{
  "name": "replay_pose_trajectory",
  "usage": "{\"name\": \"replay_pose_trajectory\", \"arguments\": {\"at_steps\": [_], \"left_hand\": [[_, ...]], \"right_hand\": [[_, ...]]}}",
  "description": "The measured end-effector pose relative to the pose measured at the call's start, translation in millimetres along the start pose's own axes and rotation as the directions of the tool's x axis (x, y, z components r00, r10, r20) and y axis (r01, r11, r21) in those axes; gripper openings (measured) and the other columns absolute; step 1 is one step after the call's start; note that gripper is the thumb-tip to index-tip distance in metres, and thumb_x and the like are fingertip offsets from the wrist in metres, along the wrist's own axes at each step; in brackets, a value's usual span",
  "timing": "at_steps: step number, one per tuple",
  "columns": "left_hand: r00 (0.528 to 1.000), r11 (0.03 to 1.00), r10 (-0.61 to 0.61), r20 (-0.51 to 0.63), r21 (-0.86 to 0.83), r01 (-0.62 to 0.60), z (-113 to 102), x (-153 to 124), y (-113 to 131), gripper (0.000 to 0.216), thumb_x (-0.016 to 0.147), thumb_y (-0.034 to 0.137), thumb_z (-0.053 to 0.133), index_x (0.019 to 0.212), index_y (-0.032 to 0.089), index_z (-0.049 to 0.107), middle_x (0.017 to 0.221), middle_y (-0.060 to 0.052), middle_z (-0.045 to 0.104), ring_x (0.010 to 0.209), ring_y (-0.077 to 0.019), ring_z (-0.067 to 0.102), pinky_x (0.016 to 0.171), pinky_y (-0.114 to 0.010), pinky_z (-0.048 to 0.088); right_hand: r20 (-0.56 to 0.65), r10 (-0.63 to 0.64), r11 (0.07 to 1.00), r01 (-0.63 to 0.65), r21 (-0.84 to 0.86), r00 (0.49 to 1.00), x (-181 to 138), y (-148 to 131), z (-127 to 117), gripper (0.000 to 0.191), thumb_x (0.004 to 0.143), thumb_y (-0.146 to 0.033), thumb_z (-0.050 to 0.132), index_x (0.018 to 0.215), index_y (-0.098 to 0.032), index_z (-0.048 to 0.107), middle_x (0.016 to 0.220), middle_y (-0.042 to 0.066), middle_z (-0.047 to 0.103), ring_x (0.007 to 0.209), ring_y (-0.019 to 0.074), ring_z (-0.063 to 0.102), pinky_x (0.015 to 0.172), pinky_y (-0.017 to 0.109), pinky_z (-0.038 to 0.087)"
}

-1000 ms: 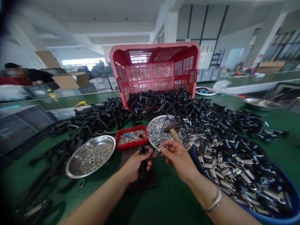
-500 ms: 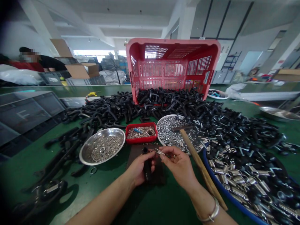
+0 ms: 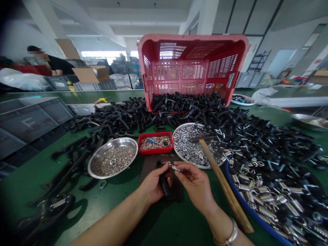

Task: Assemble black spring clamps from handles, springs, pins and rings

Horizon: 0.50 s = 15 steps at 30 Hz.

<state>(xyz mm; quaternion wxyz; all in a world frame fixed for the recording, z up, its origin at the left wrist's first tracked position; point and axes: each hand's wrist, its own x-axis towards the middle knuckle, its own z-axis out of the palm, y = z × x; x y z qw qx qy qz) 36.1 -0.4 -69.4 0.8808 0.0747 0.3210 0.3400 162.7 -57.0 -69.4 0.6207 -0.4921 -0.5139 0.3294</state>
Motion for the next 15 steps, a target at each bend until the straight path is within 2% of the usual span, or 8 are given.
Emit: {"name": "replay_pose_trajectory", "arguments": {"at_steps": [2, 4, 8, 15], "left_hand": [[0.999, 1.000, -0.009, 0.034, -0.010, 0.010, 0.0, 0.0, -0.9, 0.008, 0.074, 0.016, 0.061, 0.076, 0.013, 0.055, 0.055, 0.004, 0.049, 0.039, -0.0033, 0.045, 0.036, -0.012, 0.039], [0.999, 0.999, -0.013, 0.041, -0.039, 0.015, 0.5, -0.8, -0.9, 0.007, 0.074, 0.014, 0.061, 0.075, 0.013, 0.054, 0.053, 0.005, 0.048, 0.038, -0.0023, 0.044, 0.038, -0.011, 0.041], [0.999, 0.998, -0.043, 0.011, -0.054, 0.043, 2.7, -3.9, 0.8, 0.005, 0.075, 0.015, 0.059, 0.075, 0.013, 0.055, 0.056, 0.003, 0.052, 0.040, -0.0032, 0.049, 0.043, -0.014, 0.046], [0.992, 0.986, -0.127, 0.009, -0.106, 0.127, 4.4, -7.1, 1.6, 0.009, 0.075, 0.017, 0.060, 0.074, 0.009, 0.056, 0.059, 0.001, 0.055, 0.042, -0.0028, 0.051, 0.040, -0.011, 0.045]], "right_hand": [[-0.006, -0.016, 1.000, 0.016, -0.010, 1.000, -0.4, 1.1, 0.8, 0.011, 0.073, -0.020, 0.063, 0.082, -0.024, 0.062, 0.099, 0.002, 0.065, 0.097, 0.0161, 0.058, 0.088, 0.032, 0.046], [-0.010, -0.032, 0.999, 0.032, -0.023, 0.999, -0.6, 1.1, 2.1, 0.010, 0.072, -0.021, 0.063, 0.082, -0.023, 0.063, 0.098, 0.003, 0.065, 0.098, 0.0169, 0.058, 0.088, 0.033, 0.046], [-0.017, -0.037, 0.998, 0.036, -0.044, 0.999, -1.2, -0.6, 4.4, 0.009, 0.072, -0.022, 0.063, 0.082, -0.022, 0.063, 0.099, 0.005, 0.065, 0.096, 0.0185, 0.059, 0.088, 0.036, 0.046], [-0.004, 0.013, 0.999, -0.014, -0.050, 1.000, 0.9, -2.6, 0.5, 0.009, 0.071, -0.024, 0.065, 0.080, -0.022, 0.063, 0.098, 0.005, 0.065, 0.095, 0.0191, 0.060, 0.087, 0.037, 0.047]]}}
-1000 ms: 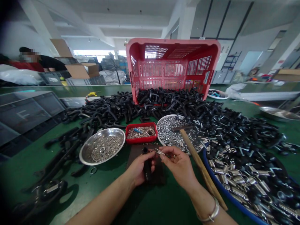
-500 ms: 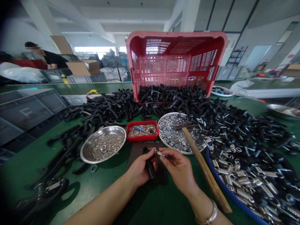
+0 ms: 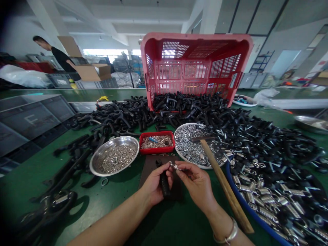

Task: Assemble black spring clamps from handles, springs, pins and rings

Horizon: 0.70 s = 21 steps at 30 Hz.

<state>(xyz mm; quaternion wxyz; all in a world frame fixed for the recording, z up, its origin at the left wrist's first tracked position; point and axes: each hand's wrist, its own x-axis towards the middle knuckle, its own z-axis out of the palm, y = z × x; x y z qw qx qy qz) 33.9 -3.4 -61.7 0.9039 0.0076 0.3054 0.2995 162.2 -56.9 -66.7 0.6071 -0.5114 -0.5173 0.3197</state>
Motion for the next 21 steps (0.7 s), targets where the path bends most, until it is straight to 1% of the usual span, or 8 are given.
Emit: {"name": "replay_pose_trajectory", "arguments": {"at_steps": [3, 7, 9, 14, 16, 18, 21], "left_hand": [[0.999, 0.997, -0.035, 0.007, -0.067, 0.035, -0.4, 0.4, -5.2, 0.006, 0.077, 0.015, 0.058, 0.078, 0.009, 0.055, 0.062, 0.000, 0.056, 0.044, -0.0035, 0.054, 0.039, -0.011, 0.044], [1.000, 0.992, 0.014, 0.001, -0.123, -0.014, -0.5, 1.1, -14.3, 0.006, 0.079, 0.012, 0.055, 0.084, 0.009, 0.055, 0.066, -0.001, 0.058, 0.047, -0.0045, 0.056, 0.039, -0.011, 0.046], [1.000, 0.989, 0.015, 0.002, -0.147, -0.014, -0.5, 0.7, -17.2, 0.006, 0.079, 0.012, 0.055, 0.084, 0.009, 0.055, 0.066, -0.001, 0.057, 0.047, -0.0046, 0.056, 0.040, -0.011, 0.046], [0.998, 0.981, -0.045, 0.032, -0.189, 0.050, -1.3, -0.7, -18.7, 0.007, 0.078, 0.012, 0.056, 0.084, 0.008, 0.055, 0.068, -0.001, 0.058, 0.049, -0.0043, 0.057, 0.039, -0.009, 0.043], [0.997, 0.980, -0.063, 0.039, -0.189, 0.069, -1.7, -0.9, -18.6, 0.007, 0.078, 0.012, 0.056, 0.084, 0.008, 0.055, 0.068, -0.001, 0.058, 0.050, -0.0041, 0.057, 0.039, -0.009, 0.043], [0.998, 0.985, -0.058, 0.024, -0.159, 0.061, -1.7, -0.9, -19.0, 0.008, 0.078, 0.011, 0.057, 0.084, 0.008, 0.055, 0.069, -0.002, 0.058, 0.050, -0.0038, 0.056, 0.039, -0.009, 0.042], [0.999, 0.995, -0.032, 0.027, -0.091, 0.035, -1.5, -0.5, -21.0, 0.010, 0.077, 0.011, 0.058, 0.085, 0.008, 0.055, 0.073, -0.002, 0.059, 0.051, -0.0032, 0.056, 0.039, -0.009, 0.041]], "right_hand": [[0.021, 0.060, 0.998, -0.060, -0.008, 0.998, 2.0, -1.0, -5.3, 0.011, 0.070, -0.026, 0.066, 0.080, -0.021, 0.065, 0.096, 0.005, 0.066, 0.093, 0.0194, 0.061, 0.086, 0.036, 0.049], [0.066, 0.126, 0.991, -0.124, -0.040, 0.990, 5.0, -3.3, -12.3, 0.015, 0.070, -0.027, 0.066, 0.084, -0.024, 0.067, 0.094, 0.004, 0.067, 0.092, 0.0191, 0.061, 0.086, 0.035, 0.048], [0.095, 0.154, 0.987, -0.149, -0.056, 0.984, 6.8, -4.3, -14.6, 0.017, 0.068, -0.028, 0.067, 0.085, -0.025, 0.068, 0.093, 0.004, 0.067, 0.091, 0.0199, 0.061, 0.086, 0.036, 0.049], [0.132, 0.203, 0.978, -0.193, -0.080, 0.970, 11.7, -6.6, -19.9, 0.020, 0.065, -0.031, 0.070, 0.083, -0.025, 0.070, 0.090, 0.005, 0.068, 0.090, 0.0229, 0.062, 0.086, 0.040, 0.048], [0.161, 0.228, 0.970, -0.209, -0.125, 0.960, 14.6, -9.3, -25.0, 0.021, 0.064, -0.033, 0.070, 0.083, -0.024, 0.070, 0.089, 0.006, 0.068, 0.088, 0.0239, 0.062, 0.085, 0.042, 0.048], [0.198, 0.220, 0.960, -0.177, -0.215, 0.955, 17.8, -13.5, -31.9, 0.020, 0.064, -0.033, 0.069, 0.082, -0.024, 0.071, 0.090, 0.007, 0.068, 0.087, 0.0247, 0.062, 0.084, 0.043, 0.049], [0.221, 0.145, 0.930, -0.056, -0.364, 0.964, 21.2, -20.3, -38.7, 0.016, 0.064, -0.033, 0.069, 0.078, -0.026, 0.071, 0.093, 0.005, 0.067, 0.089, 0.0249, 0.061, 0.086, 0.044, 0.047]]}}
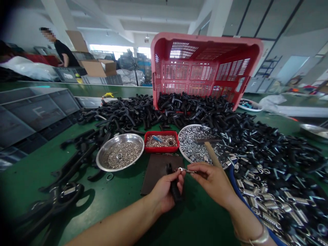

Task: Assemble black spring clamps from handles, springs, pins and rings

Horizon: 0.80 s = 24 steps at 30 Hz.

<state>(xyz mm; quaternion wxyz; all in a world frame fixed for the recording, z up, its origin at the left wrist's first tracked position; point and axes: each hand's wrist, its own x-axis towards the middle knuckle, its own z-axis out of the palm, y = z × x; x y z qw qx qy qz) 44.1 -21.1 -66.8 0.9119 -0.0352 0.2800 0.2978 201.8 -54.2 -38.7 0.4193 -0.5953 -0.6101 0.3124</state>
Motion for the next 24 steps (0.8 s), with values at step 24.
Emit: {"name": "replay_pose_trajectory", "arguments": {"at_steps": [24], "left_hand": [[0.955, 0.952, -0.245, 0.167, 0.228, 0.204, -11.0, -1.1, -0.1, 0.013, 0.076, 0.018, 0.052, 0.068, 0.007, 0.052, 0.054, 0.003, 0.040, 0.038, -0.0002, 0.035, 0.032, -0.007, 0.025]], "right_hand": [[0.010, -0.111, 0.991, 0.112, -0.068, 0.994, 6.1, -42.5, 28.3, 0.022, 0.072, -0.031, 0.061, 0.094, -0.026, 0.059, 0.087, 0.002, 0.065, 0.079, 0.0188, 0.061, 0.070, 0.032, 0.050]]}}
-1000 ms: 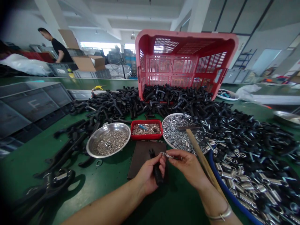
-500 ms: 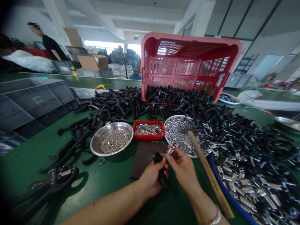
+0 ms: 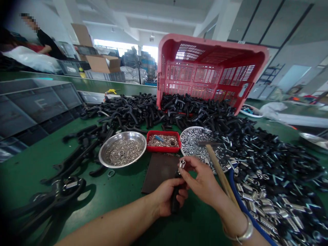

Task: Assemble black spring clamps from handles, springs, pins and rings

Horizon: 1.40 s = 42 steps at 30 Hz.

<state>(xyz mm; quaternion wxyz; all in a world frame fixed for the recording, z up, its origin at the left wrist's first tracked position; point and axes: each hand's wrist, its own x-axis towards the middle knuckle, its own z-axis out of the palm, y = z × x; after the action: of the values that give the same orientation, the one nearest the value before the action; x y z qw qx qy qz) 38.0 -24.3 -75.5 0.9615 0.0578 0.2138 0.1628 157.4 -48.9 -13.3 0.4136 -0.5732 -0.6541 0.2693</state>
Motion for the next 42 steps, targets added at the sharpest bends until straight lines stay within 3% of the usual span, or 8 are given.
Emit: {"name": "replay_pose_trajectory", "arguments": {"at_steps": [5, 10, 15, 23, 29, 36, 39, 42], "left_hand": [[0.997, 0.994, -0.071, 0.013, 0.087, 0.069, 2.0, -3.0, 1.2, 0.013, 0.075, 0.017, 0.050, 0.067, 0.007, 0.052, 0.053, 0.003, 0.039, 0.037, 0.0003, 0.032, 0.031, -0.007, 0.021], [0.981, 0.965, -0.067, 0.181, 0.263, 0.018, 1.9, -11.7, 9.2, 0.012, 0.065, 0.008, 0.058, 0.073, 0.012, 0.050, 0.068, -0.001, 0.050, 0.039, -0.0002, 0.034, 0.033, -0.009, 0.019], [0.920, 0.930, -0.255, 0.297, 0.337, 0.150, -1.5, -20.1, 15.1, 0.018, 0.060, 0.004, 0.055, 0.076, 0.011, 0.054, 0.068, -0.003, 0.048, 0.041, -0.0001, 0.030, 0.035, -0.009, 0.014], [0.924, 0.989, -0.090, 0.371, -0.078, 0.128, -9.4, -12.6, 23.2, 0.021, 0.065, 0.013, 0.051, 0.085, 0.009, 0.052, 0.072, -0.001, 0.043, 0.045, 0.0001, 0.026, 0.035, -0.005, 0.019], [0.932, 0.993, -0.087, 0.353, -0.040, 0.108, -13.3, -6.8, 24.0, 0.013, 0.067, 0.014, 0.048, 0.077, 0.006, 0.050, 0.063, 0.002, 0.037, 0.043, -0.0001, 0.023, 0.034, -0.006, 0.019], [0.932, 0.985, -0.171, 0.320, 0.079, 0.153, -14.8, -1.6, 17.9, 0.006, 0.061, 0.013, 0.050, 0.062, 0.009, 0.046, 0.053, 0.005, 0.030, 0.041, -0.0012, 0.021, 0.032, -0.008, 0.017], [0.948, 0.997, -0.076, 0.309, -0.006, 0.082, -13.1, -4.2, 18.3, 0.013, 0.063, 0.013, 0.051, 0.075, 0.009, 0.051, 0.062, 0.002, 0.040, 0.043, -0.0015, 0.024, 0.034, -0.008, 0.018], [0.956, 0.995, 0.014, 0.292, -0.097, 0.015, -11.6, -6.5, 20.3, 0.031, 0.065, 0.013, 0.051, 0.095, 0.014, 0.053, 0.073, 0.000, 0.047, 0.045, -0.0026, 0.027, 0.035, -0.009, 0.019]], "right_hand": [[0.079, -0.003, 0.999, 0.007, -0.040, 0.997, 0.3, 2.4, -5.6, 0.019, 0.072, -0.028, 0.060, 0.091, -0.024, 0.061, 0.087, 0.002, 0.066, 0.082, 0.0190, 0.060, 0.075, 0.033, 0.048], [0.252, 0.178, 0.951, -0.231, 0.204, 0.951, 1.4, 10.3, -10.5, 0.022, 0.076, -0.037, 0.056, 0.091, -0.021, 0.062, 0.091, 0.004, 0.065, 0.085, 0.0193, 0.059, 0.072, 0.031, 0.048], [0.272, 0.313, 0.849, -0.396, 0.349, 0.910, -3.2, 23.9, -3.7, 0.025, 0.074, -0.039, 0.058, 0.087, -0.018, 0.065, 0.094, 0.006, 0.066, 0.084, 0.0194, 0.059, 0.068, 0.029, 0.047], [0.090, 0.278, 0.948, -0.289, 0.137, 0.956, -15.1, 41.2, -3.4, 0.034, 0.073, -0.043, 0.059, 0.095, -0.018, 0.063, 0.095, 0.007, 0.065, 0.091, 0.0197, 0.058, 0.078, 0.032, 0.046], [0.251, 0.389, 0.863, -0.446, 0.237, 0.886, -20.5, 39.4, -0.6, 0.042, 0.074, -0.044, 0.056, 0.106, -0.017, 0.057, 0.097, 0.008, 0.064, 0.074, 0.0141, 0.058, 0.045, 0.019, 0.040], [0.264, 0.474, 0.864, -0.502, 0.046, 0.840, -2.8, 30.7, 2.8, 0.032, 0.068, -0.035, 0.060, 0.093, -0.014, 0.057, 0.073, 0.002, 0.062, 0.054, 0.0097, 0.052, 0.035, 0.016, 0.032], [0.206, 0.415, 0.907, -0.422, -0.013, 0.886, 2.6, 32.7, -6.1, 0.030, 0.069, -0.036, 0.059, 0.091, -0.014, 0.058, 0.073, 0.003, 0.063, 0.059, 0.0124, 0.056, 0.037, 0.019, 0.037], [0.015, 0.242, 0.964, -0.238, -0.120, 0.970, 2.3, 31.7, -16.3, 0.028, 0.071, -0.038, 0.058, 0.090, -0.017, 0.061, 0.079, 0.005, 0.064, 0.068, 0.0157, 0.059, 0.047, 0.023, 0.045]]}}
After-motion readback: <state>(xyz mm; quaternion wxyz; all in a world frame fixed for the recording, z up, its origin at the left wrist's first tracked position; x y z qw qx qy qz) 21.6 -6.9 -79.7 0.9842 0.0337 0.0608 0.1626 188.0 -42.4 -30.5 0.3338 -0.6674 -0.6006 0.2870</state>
